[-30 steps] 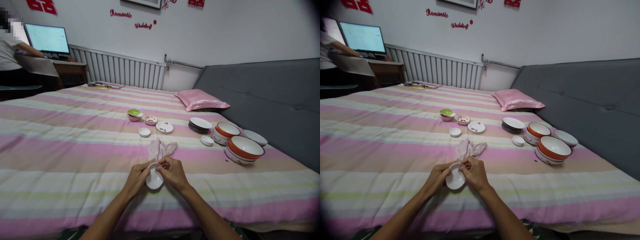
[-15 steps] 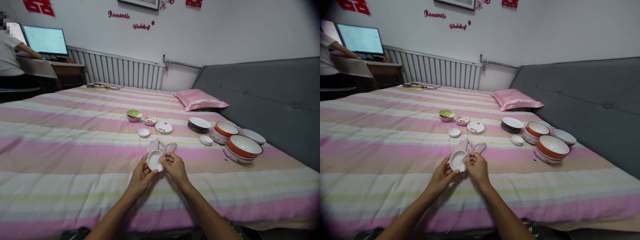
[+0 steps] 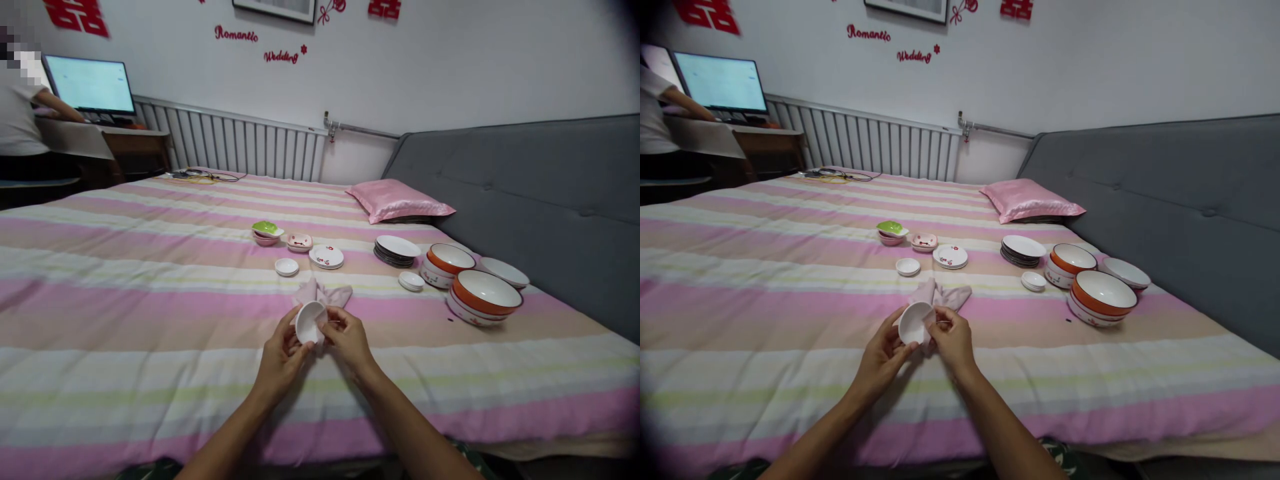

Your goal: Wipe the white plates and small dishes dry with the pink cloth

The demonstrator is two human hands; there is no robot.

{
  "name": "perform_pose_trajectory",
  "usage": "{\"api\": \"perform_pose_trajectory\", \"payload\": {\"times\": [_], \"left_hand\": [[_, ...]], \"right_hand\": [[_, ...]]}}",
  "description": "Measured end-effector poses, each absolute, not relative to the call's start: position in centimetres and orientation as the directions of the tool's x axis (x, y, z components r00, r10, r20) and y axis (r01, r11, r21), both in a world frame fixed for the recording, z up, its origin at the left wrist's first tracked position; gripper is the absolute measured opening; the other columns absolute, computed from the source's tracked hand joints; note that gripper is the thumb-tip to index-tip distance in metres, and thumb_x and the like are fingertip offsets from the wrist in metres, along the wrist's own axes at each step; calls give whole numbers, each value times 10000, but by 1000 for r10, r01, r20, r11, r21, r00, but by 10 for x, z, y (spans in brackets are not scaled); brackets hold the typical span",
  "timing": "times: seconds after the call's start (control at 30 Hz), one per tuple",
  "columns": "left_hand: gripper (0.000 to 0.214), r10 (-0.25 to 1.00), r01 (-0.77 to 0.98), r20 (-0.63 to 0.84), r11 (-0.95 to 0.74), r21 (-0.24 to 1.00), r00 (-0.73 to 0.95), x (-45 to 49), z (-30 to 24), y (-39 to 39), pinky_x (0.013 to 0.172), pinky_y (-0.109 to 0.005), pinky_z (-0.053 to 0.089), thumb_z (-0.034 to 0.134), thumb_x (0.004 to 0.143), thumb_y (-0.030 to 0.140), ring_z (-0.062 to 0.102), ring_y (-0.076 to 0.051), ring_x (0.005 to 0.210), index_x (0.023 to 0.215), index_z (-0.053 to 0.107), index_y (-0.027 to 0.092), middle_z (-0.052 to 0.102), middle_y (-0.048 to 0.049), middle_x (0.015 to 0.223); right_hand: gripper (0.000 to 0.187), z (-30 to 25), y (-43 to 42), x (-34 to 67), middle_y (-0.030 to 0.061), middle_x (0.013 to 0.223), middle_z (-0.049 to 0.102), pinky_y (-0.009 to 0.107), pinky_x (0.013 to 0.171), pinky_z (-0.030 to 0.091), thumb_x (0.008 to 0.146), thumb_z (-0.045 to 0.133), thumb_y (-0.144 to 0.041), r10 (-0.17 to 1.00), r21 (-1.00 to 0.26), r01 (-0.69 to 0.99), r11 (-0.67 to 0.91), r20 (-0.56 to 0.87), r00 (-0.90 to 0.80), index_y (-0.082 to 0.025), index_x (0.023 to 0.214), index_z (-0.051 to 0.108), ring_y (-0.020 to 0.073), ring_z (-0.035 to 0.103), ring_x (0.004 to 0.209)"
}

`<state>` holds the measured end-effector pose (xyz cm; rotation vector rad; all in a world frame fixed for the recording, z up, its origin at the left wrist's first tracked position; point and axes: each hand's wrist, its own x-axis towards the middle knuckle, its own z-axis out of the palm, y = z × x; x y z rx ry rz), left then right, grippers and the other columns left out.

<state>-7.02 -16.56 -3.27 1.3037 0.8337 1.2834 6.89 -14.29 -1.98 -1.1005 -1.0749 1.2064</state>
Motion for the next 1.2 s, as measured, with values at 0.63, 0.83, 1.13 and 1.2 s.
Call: {"api": "perform_pose_trajectory", "payload": {"times": [0.63,0.83,1.13,1.2], "left_hand": [[660,952,-108,115,-88,990,284,-73,-19,-170,630,-227,466,623,734,276,580,-186,862,1336,363,202,582,-96,1163],[597,939,-82,110,-88,993,324,-78,-13,-169,860,-330,442,563,711,162,445,-270,1178,1295,452,219,411,-62,1388],[652,957,45,53,-69,997,285,-83,-18,-166,698,-338,500,437,653,103,587,-264,971,1297,451,208,467,-51,1342],[617,959,94,89,-118,989,269,-85,-21,-165,780,-366,482,420,680,119,572,-266,1016,1290,458,206,501,-41,1312]], "right_hand": [[161,-1,-149,76,50,712,692,273,634,520,664,660,-290,947,-951,231,208,255,198,-159,758,659,176,647,636],[113,-5,-149,78,32,716,702,265,638,511,693,635,-251,942,-926,265,269,310,127,-176,760,687,172,648,647],[127,-9,-154,75,28,761,706,273,664,508,710,605,-209,938,-894,308,325,347,16,-205,788,706,178,651,690],[124,-10,-154,74,27,762,705,280,671,510,704,611,-203,935,-885,318,340,355,-11,-212,779,709,179,650,692]]}}
